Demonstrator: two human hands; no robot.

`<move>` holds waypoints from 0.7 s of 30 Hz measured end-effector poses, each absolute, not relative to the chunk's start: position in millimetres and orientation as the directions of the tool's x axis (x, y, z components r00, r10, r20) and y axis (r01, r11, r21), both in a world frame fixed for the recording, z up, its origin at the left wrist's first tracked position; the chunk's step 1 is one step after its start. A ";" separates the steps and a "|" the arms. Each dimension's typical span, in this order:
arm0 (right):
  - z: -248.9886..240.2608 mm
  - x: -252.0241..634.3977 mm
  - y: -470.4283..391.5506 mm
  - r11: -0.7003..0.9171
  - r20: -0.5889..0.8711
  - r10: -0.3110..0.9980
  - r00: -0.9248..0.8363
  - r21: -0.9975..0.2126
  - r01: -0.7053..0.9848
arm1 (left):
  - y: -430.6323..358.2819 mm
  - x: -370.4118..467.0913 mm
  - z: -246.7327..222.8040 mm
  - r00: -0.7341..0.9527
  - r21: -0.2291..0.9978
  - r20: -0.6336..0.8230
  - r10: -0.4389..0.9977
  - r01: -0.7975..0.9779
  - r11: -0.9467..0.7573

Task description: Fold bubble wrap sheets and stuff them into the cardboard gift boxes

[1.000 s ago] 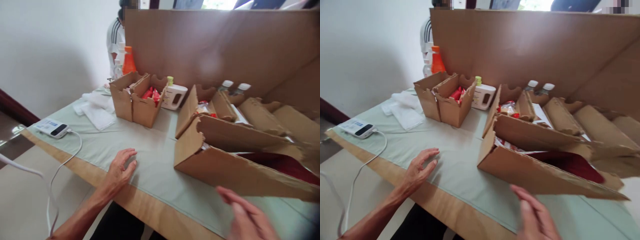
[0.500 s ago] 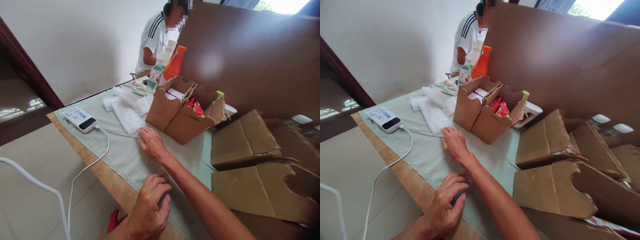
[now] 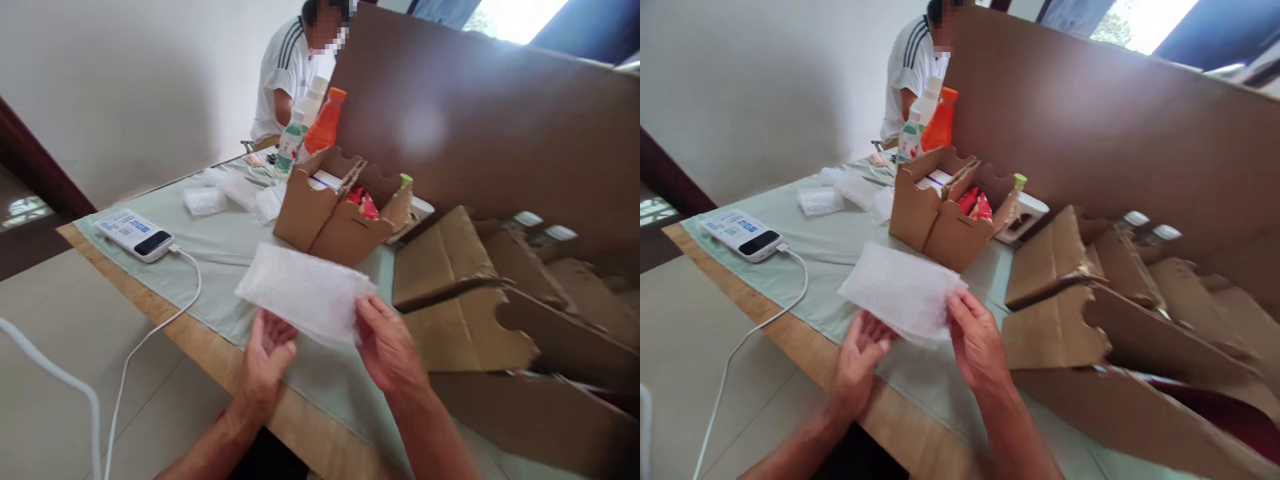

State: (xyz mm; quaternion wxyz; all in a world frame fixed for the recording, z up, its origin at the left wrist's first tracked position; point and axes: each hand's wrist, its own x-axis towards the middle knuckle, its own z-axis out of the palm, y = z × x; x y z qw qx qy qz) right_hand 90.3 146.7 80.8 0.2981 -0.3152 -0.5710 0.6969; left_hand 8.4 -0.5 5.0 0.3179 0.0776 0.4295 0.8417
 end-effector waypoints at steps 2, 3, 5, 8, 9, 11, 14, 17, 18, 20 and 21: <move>73.2 144.6 133.8 -0.367 -0.269 0.822 -0.503 -0.924 -0.105 | 0.2 3.5 14.2 -0.704 0.629 -0.220 0.675 -0.632 -0.453; 67.3 169.0 126.4 -0.422 -0.328 0.835 -0.442 -0.897 -0.129 | 0.1 3.6 18.3 -0.648 0.577 -0.254 0.718 -0.697 -0.426; 54.2 211.2 111.0 -0.473 -0.401 0.856 -0.326 -0.861 -0.184 | -1.2 10.6 24.4 -0.547 0.544 -0.306 0.779 -0.772 -0.328; 38.6 258.7 90.0 -0.467 -0.424 0.880 -0.211 -0.852 -0.236 | -4.9 34.7 30.0 -0.448 0.612 -0.340 0.827 -0.773 -0.168; 35.5 271.0 84.2 -0.454 -0.415 0.888 -0.196 -0.859 -0.238 | -5.9 43.9 31.5 -0.418 0.632 -0.348 0.839 -0.765 -0.120; 32.4 291.9 75.0 -0.433 -0.395 0.898 -0.193 -0.871 -0.231 | -6.1 60.6 34.5 -0.373 0.659 -0.369 0.851 -0.751 -0.043; 31.4 317.9 67.7 -0.416 -0.381 0.905 -0.190 -0.886 -0.205 | -1.3 78.7 37.2 -0.356 0.707 -0.403 0.843 -0.706 0.040; 29.5 343.7 66.1 -0.353 -0.335 0.934 -0.121 -0.917 -0.185 | 4.8 90.1 35.6 -0.386 0.785 -0.414 0.824 -0.609 0.109; 28.4 352.8 65.8 -0.319 -0.308 0.947 -0.086 -0.932 -0.174 | 6.1 92.9 34.5 -0.407 0.814 -0.410 0.816 -0.567 0.126; 26.5 370.6 64.1 -0.210 -0.209 0.978 -0.023 -0.972 -0.102 | 6.9 97.3 32.4 -0.455 0.868 -0.392 0.799 -0.471 0.158; 26.1 378.3 62.2 -0.127 -0.127 0.992 -0.011 -0.992 -0.018 | 6.7 98.7 31.9 -0.477 0.894 -0.378 0.794 -0.411 0.179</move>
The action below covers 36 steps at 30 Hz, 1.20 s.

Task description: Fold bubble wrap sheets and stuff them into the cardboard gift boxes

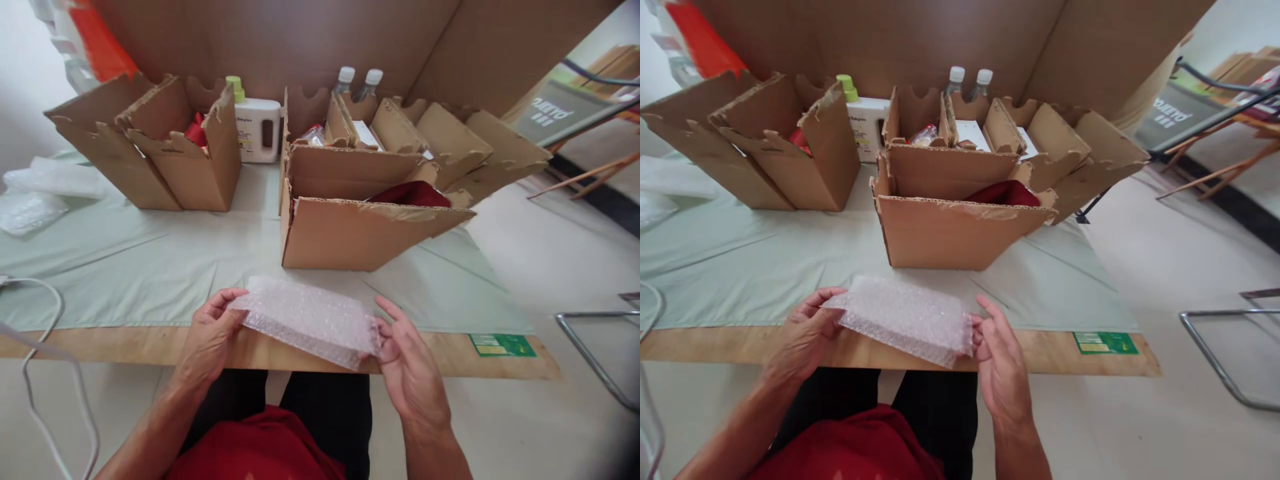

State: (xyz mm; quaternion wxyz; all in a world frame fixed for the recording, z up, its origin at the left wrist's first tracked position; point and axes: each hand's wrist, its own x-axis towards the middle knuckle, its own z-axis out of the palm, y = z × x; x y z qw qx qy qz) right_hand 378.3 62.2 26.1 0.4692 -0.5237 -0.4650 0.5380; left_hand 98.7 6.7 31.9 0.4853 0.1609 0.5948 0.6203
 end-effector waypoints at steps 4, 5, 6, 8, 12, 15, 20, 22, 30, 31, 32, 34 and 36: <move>30.4 389.7 52.3 0.307 0.238 0.950 -0.203 -0.829 0.466 | 4.9 99.7 33.5 -0.560 0.965 -0.252 0.789 -0.079 0.252; 31.7 386.5 51.4 0.389 0.278 0.919 -0.279 -0.745 0.541 | 4.8 98.9 34.4 -0.573 0.967 -0.211 0.792 -0.002 0.256; 32.4 381.5 51.8 0.454 0.303 0.889 -0.342 -0.669 0.588 | 4.8 97.9 35.2 -0.581 0.965 -0.174 0.795 0.061 0.255; 32.6 368.7 57.0 0.549 0.343 0.835 -0.430 -0.559 0.621 | 5.0 95.6 36.7 -0.582 0.957 -0.128 0.803 0.141 0.255; 37.7 349.7 76.5 0.535 0.368 0.844 -0.391 -0.625 0.568 | 1.0 89.6 40.1 -0.543 0.955 -0.130 0.829 0.156 0.252; 53.5 343.9 91.8 0.341 0.262 0.939 -0.222 -0.783 0.520 | -9.4 81.9 42.6 -0.493 0.954 -0.171 0.853 0.135 0.269; 66.4 321.2 121.6 0.242 0.040 0.950 -0.309 -0.718 0.652 | -38.7 66.4 42.0 -0.360 0.869 -0.278 0.891 0.300 0.392; 58.2 310.6 131.7 0.287 0.011 0.935 -0.354 -0.607 0.741 | -52.2 60.3 41.0 -0.308 0.817 -0.283 0.908 0.418 0.396; 41.2 328.9 107.5 0.451 0.454 0.856 -0.248 -0.421 0.787 | -65.9 42.5 55.5 -0.319 0.570 0.031 0.947 0.784 0.245; 43.9 328.2 97.8 0.494 0.471 0.835 -0.283 -0.417 0.763 | -59.2 44.9 56.7 -0.308 0.530 0.137 0.941 0.826 0.193; 46.3 324.0 87.6 0.550 0.472 0.810 -0.348 -0.407 0.730 | -51.4 48.8 56.4 -0.261 0.489 0.218 0.940 0.863 0.126; 47.9 306.3 69.2 0.679 0.419 0.732 -0.538 -0.372 0.634 | -35.3 59.2 50.4 -0.100 0.420 0.283 0.954 0.907 -0.029; 43.3 284.0 58.7 0.772 0.307 0.631 -0.713 -0.337 0.539 | -22.9 69.3 37.3 0.032 0.381 0.263 0.964 0.915 -0.134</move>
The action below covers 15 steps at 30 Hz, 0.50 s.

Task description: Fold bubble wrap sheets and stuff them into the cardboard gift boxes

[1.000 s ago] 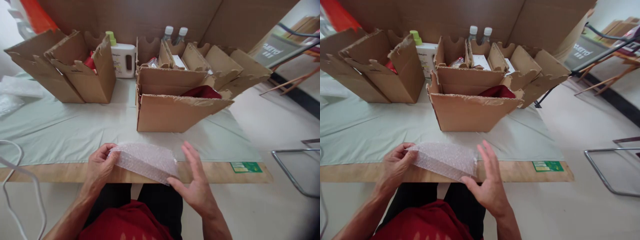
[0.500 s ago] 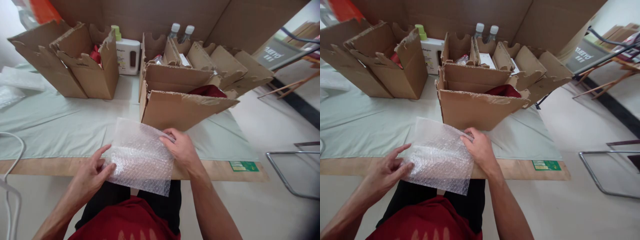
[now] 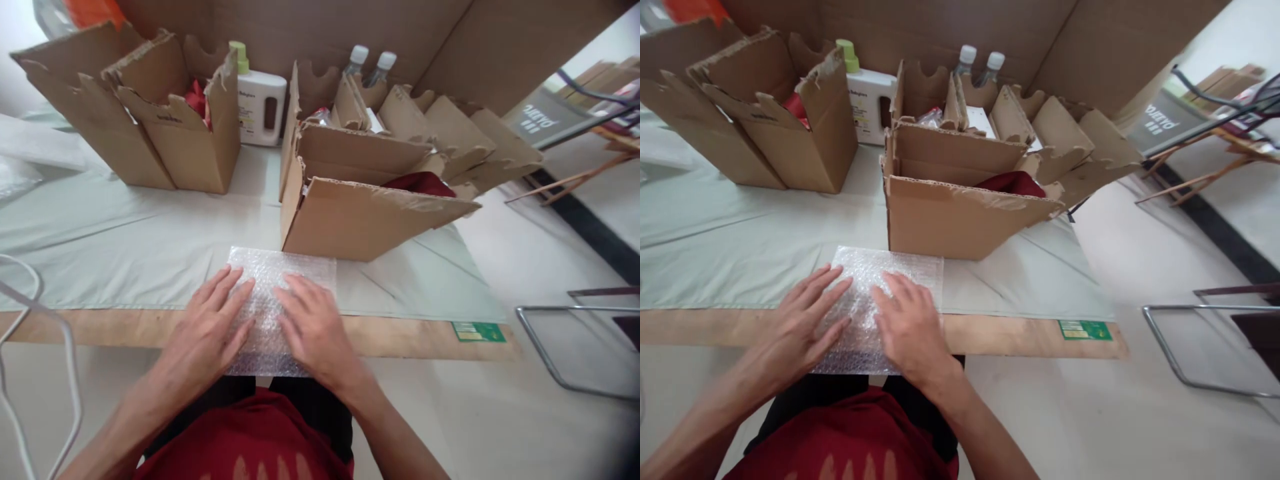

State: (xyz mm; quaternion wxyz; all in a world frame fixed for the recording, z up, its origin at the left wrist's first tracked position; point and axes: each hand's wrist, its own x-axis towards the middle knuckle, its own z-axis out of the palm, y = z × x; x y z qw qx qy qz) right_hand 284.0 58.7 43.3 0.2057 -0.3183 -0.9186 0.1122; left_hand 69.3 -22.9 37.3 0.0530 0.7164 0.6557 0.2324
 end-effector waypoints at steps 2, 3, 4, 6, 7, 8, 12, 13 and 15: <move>34.3 270.7 58.5 0.798 0.197 0.585 -0.786 -0.314 0.515 | -16.3 74.4 20.5 0.093 0.347 0.223 0.971 0.923 -0.168; 29.1 271.0 61.3 0.791 0.157 0.592 -0.790 -0.302 0.533 | -15.0 74.7 12.6 0.104 0.331 0.208 0.973 0.928 -0.170; 24.1 276.9 64.8 0.776 0.134 0.612 -0.779 -0.289 0.560 | -14.6 73.6 5.7 0.107 0.322 0.200 0.974 0.932 -0.168; 15.7 304.0 69.7 0.729 0.130 0.677 -0.724 -0.254 0.636 | -15.1 69.8 -3.1 0.107 0.324 0.196 0.975 0.931 -0.168; 12.7 323.0 69.8 0.697 0.156 0.715 -0.681 -0.234 0.678 | -15.6 67.8 -4.8 0.107 0.332 0.196 0.975 0.928 -0.169; 10.8 343.6 67.7 0.662 0.202 0.749 -0.631 -0.219 0.717 | -16.0 66.1 -4.9 0.107 0.339 0.193 0.975 0.926 -0.169; 13.3 409.0 40.5 0.650 0.356 0.746 -0.563 -0.205 0.732 | -20.9 59.7 6.0 0.128 0.382 0.163 0.978 0.906 -0.182; 14.8 415.2 31.6 0.685 0.344 0.718 -0.606 -0.190 0.703 | -24.2 57.6 10.3 0.140 0.397 0.166 0.976 0.896 -0.196; 15.7 414.2 17.0 0.747 0.291 0.660 -0.693 -0.152 0.648 | -34.0 52.1 19.1 0.197 0.418 0.172 0.965 0.873 -0.253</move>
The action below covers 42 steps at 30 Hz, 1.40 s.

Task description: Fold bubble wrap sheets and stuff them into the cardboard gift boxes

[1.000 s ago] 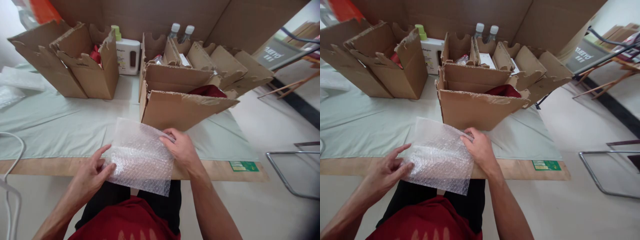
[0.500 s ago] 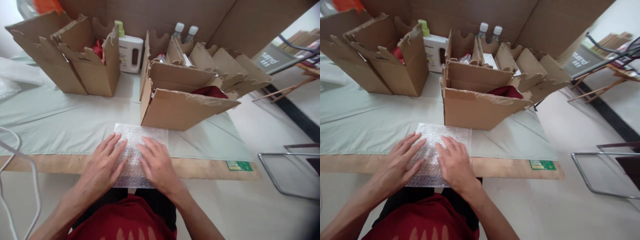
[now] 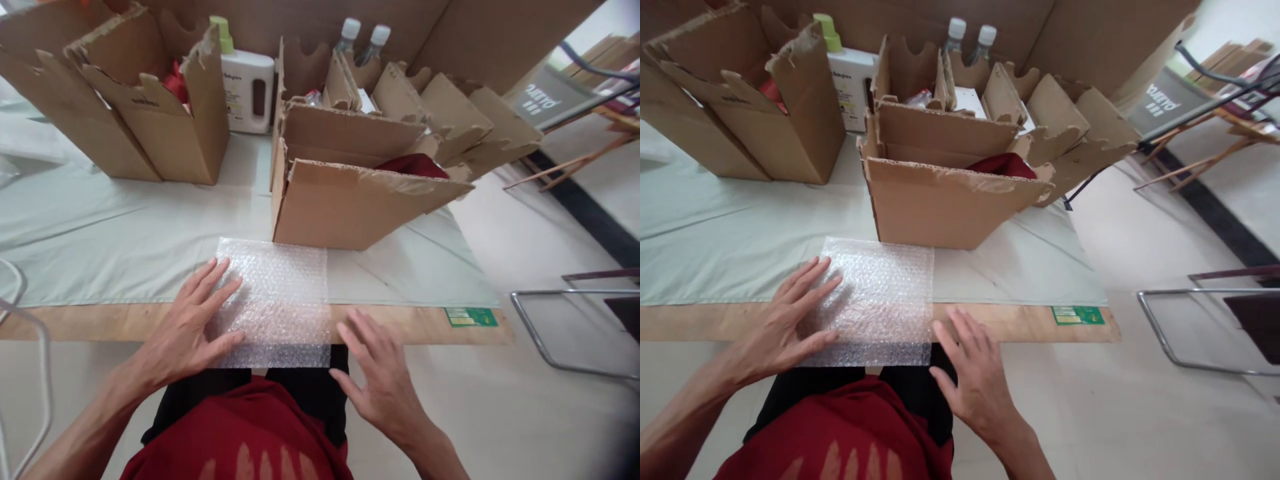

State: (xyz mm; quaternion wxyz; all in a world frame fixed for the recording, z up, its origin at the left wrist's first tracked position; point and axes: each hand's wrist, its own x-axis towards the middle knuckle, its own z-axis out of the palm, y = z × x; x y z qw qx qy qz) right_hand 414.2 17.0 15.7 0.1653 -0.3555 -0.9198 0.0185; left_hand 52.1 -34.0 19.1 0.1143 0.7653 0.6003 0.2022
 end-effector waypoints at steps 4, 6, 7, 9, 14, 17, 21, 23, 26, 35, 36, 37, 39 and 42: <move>11.2 387.3 15.3 0.804 0.267 0.594 -0.759 -0.168 0.571 | -59.2 37.9 32.2 0.367 0.359 0.116 0.923 0.851 -0.384; 11.4 377.6 23.4 0.812 0.355 0.583 -0.731 -0.246 0.529 | -69.2 31.5 34.2 0.395 0.306 0.089 0.914 0.862 -0.403; 13.0 375.1 27.2 0.810 0.408 0.586 -0.700 -0.301 0.503 | -72.6 29.4 34.0 0.400 0.286 0.086 0.913 0.868 -0.407; 18.3 373.7 32.1 0.781 0.468 0.621 -0.629 -0.442 0.442 | -76.0 28.8 31.7 0.389 0.280 0.114 0.914 0.871 -0.405; 33.1 372.8 32.2 0.486 0.274 0.839 -0.470 -0.766 0.421 | -68.9 49.8 26.2 0.186 0.489 0.299 0.936 0.813 -0.318; 33.0 365.8 37.1 0.336 0.178 0.922 -0.343 -0.809 0.483 | -58.7 64.5 30.4 -0.041 0.616 0.241 0.970 0.778 -0.120; 21.3 354.1 53.7 0.340 0.277 0.940 -0.200 -0.708 0.619 | -41.7 69.7 34.3 -0.254 0.658 0.093 0.963 0.742 0.132; 14.5 349.3 61.1 0.397 0.362 0.910 -0.203 -0.613 0.683 | -34.0 69.0 31.1 -0.274 0.650 0.107 0.956 0.747 0.141; 7.2 345.6 66.9 0.472 0.449 0.858 -0.251 -0.494 0.730 | -27.0 68.7 22.4 -0.242 0.590 0.171 0.955 0.802 0.098; 8.9 354.1 84.7 0.470 0.393 0.850 -0.352 -0.262 0.843 | -24.5 59.3 21.0 -0.148 0.401 0.155 0.977 0.913 0.075; 9.5 354.3 89.1 0.469 0.371 0.853 -0.366 -0.242 0.849 | -22.9 57.0 23.7 -0.167 0.386 0.138 0.976 0.917 0.102; 9.8 353.8 93.5 0.471 0.351 0.857 -0.378 -0.233 0.851 | -20.7 55.1 26.4 -0.191 0.370 0.125 0.973 0.919 0.133; 9.2 350.8 101.0 0.488 0.318 0.857 -0.405 -0.252 0.835 | -15.6 53.2 30.9 -0.230 0.339 0.126 0.965 0.924 0.176; 8.8 343.4 105.7 0.519 0.295 0.852 -0.432 -0.369 0.771 | -8.4 55.5 33.3 -0.222 0.309 0.117 0.968 0.934 0.178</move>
